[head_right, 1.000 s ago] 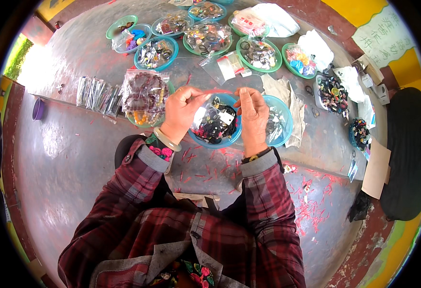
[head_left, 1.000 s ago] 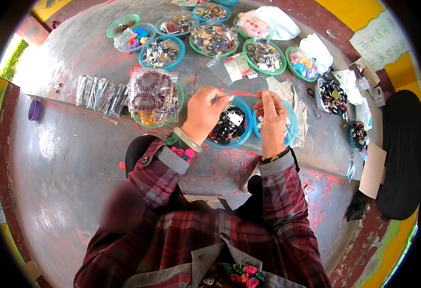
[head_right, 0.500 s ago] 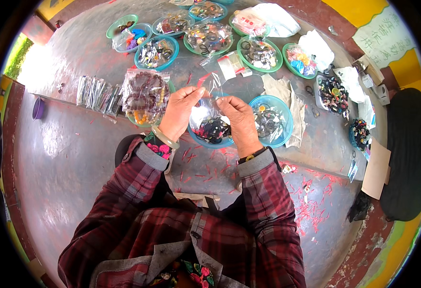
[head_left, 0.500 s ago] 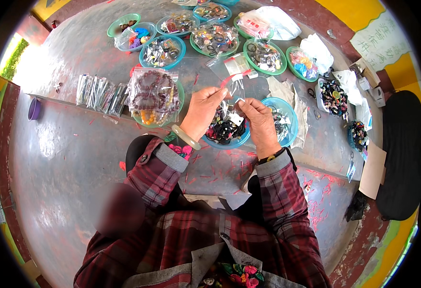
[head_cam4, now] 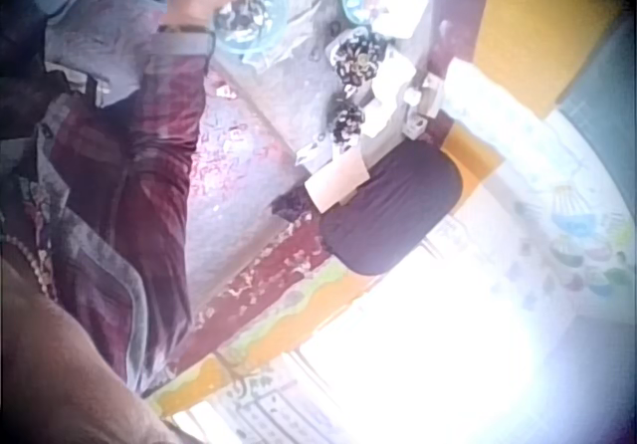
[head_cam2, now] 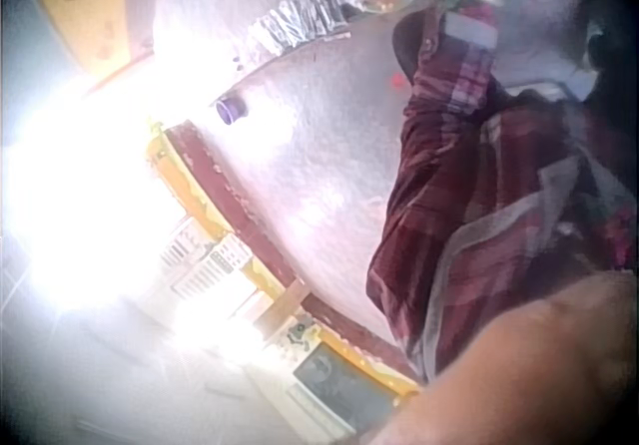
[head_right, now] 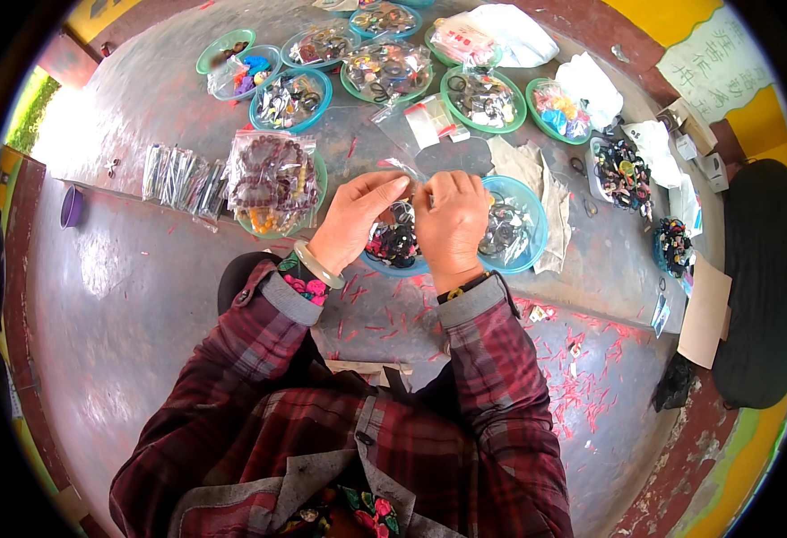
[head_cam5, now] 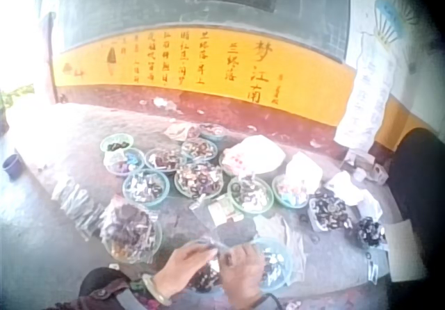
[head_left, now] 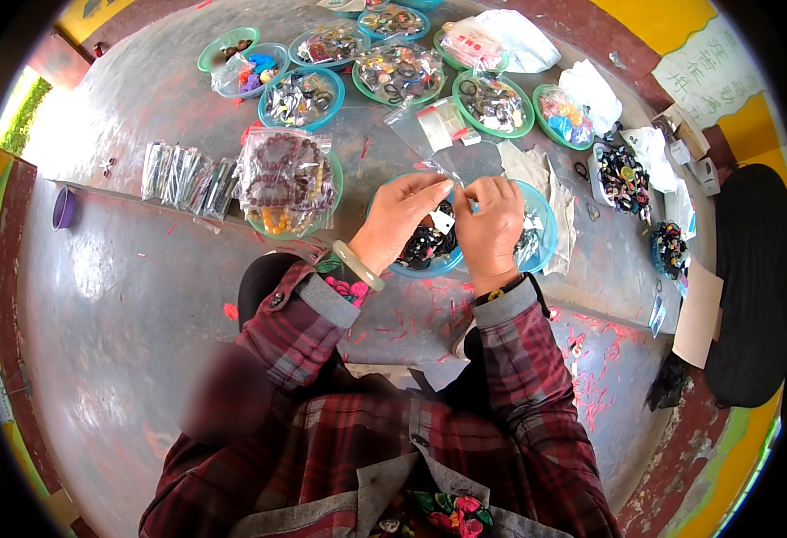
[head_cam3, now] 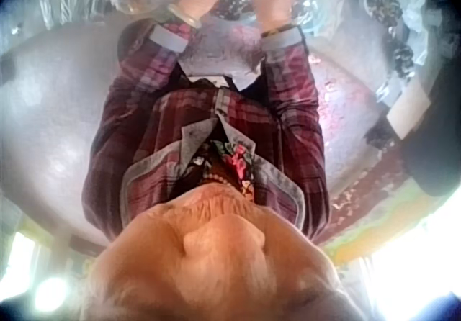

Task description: The person sits on the floor and repeatedly picks small hair accessories from blue bowls, places them into clear plastic bags, and sets the filled bags aside. The person handles items one at a time, occasionally adjusting the bag opening before inserting the accessory.

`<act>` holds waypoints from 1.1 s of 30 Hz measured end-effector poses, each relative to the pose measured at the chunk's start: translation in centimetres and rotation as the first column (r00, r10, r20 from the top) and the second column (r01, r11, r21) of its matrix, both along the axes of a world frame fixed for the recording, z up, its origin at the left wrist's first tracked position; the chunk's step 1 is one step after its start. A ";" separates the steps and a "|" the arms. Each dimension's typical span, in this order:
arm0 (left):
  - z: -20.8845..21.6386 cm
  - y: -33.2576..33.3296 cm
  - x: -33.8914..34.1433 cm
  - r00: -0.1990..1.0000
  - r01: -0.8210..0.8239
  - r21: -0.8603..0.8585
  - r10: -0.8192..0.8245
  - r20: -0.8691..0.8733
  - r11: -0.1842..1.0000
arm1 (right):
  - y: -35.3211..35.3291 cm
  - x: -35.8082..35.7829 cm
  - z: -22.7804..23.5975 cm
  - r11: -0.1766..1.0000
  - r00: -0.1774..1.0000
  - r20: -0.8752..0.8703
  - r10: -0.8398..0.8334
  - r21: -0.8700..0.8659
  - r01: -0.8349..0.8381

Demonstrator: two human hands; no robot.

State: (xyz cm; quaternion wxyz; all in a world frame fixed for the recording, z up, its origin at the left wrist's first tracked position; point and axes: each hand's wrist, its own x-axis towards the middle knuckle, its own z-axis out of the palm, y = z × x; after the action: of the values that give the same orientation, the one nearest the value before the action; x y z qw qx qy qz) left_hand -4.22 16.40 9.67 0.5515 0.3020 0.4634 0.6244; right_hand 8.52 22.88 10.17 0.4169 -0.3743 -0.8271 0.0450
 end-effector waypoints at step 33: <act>-0.8 0.2 -2.3 0.615 0.150 -0.162 -0.220 -0.757 0.975 | 0.3 1.2 -0.8 0.816 0.946 -0.166 0.279 -0.479 -0.324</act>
State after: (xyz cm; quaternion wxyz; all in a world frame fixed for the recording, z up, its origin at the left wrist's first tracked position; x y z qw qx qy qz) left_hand -6.57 16.57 8.92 0.3742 0.5624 0.6459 0.3556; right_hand 9.70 23.22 9.33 0.3290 -0.3312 -0.8166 0.3395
